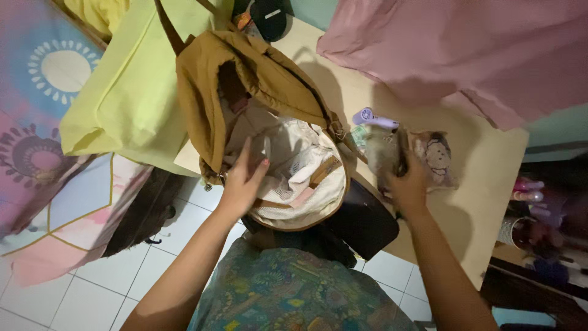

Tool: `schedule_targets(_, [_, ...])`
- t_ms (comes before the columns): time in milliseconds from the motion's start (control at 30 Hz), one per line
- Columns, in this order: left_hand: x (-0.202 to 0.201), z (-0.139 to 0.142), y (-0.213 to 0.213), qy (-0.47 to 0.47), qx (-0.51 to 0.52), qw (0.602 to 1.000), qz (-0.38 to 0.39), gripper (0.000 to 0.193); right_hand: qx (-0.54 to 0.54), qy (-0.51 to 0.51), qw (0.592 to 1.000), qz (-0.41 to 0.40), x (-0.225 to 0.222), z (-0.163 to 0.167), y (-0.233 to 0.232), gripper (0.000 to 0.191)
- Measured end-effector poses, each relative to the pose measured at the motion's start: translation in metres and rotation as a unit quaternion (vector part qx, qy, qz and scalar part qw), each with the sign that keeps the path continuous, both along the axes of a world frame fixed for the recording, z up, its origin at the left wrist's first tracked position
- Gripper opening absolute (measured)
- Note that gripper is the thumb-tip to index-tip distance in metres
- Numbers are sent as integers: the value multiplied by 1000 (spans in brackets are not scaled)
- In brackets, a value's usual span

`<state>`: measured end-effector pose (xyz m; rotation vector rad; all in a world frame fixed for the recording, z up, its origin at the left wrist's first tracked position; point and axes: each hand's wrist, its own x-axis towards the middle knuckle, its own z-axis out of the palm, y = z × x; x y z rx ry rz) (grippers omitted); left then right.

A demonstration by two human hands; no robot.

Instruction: The person takes a brown backpack off a wall hook, carries it to a table, and removes items including a wallet, a small pouch, and a tissue packet. They open the wallet, take out a banknote, place it into a small plastic case, and arrange the items on the table.

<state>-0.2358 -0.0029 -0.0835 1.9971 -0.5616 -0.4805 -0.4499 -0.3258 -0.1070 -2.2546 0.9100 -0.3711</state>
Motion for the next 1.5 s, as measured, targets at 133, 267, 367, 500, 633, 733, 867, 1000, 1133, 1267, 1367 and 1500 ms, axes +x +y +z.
schedule_targets(133, [-7, 27, 35, -279, 49, 955, -94, 30, 115, 177, 974, -80, 6, -38, -40, 52])
schedule_targets(267, [8, 34, 72, -291, 105, 937, -161, 34, 249, 0, 966, -72, 5, -70, -52, 53])
schedule_targets(367, [3, 27, 89, -300, 142, 926, -183, 44, 57, -128, 990, -25, 14, -84, -51, 78])
schedule_targets(500, [-18, 12, 93, -375, 185, 872, -254, 76, 137, 22, 990, -4, 25, -90, -27, 55])
schedule_targets(633, [-34, -2, 81, -433, 230, 848, -201, 89, 487, 92, 867, 54, 25, -94, 25, 64])
schedule_targets(733, [-34, -6, 74, -456, 352, 786, -223, 98, 502, 98, 857, 66, 12, -68, 56, 62])
schedule_targets(867, [-24, -2, 76, -381, 171, 883, -215, 99, 551, 49, 833, -13, 11, -1, 54, 60])
schedule_targets(1000, [-14, 1, 75, -292, 29, 939, -180, 65, 686, -160, 709, -49, 40, 53, 48, 51])
schedule_targets(1133, [-2, 1, 61, -3, -48, 998, 41, 37, 646, -241, 725, -2, 62, 80, 54, 37])
schedule_targets(1267, [16, -3, 32, 161, -154, 961, 165, 28, 384, -193, 890, 155, 76, 79, 87, 23])
schedule_targets(1367, [29, -3, 24, 136, -255, 946, 145, 27, 191, 9, 945, 264, 77, 65, 132, 26])
schedule_targets(1500, [43, -4, 23, 121, -247, 950, 149, 27, -55, -54, 901, 427, 94, 31, 186, 38])
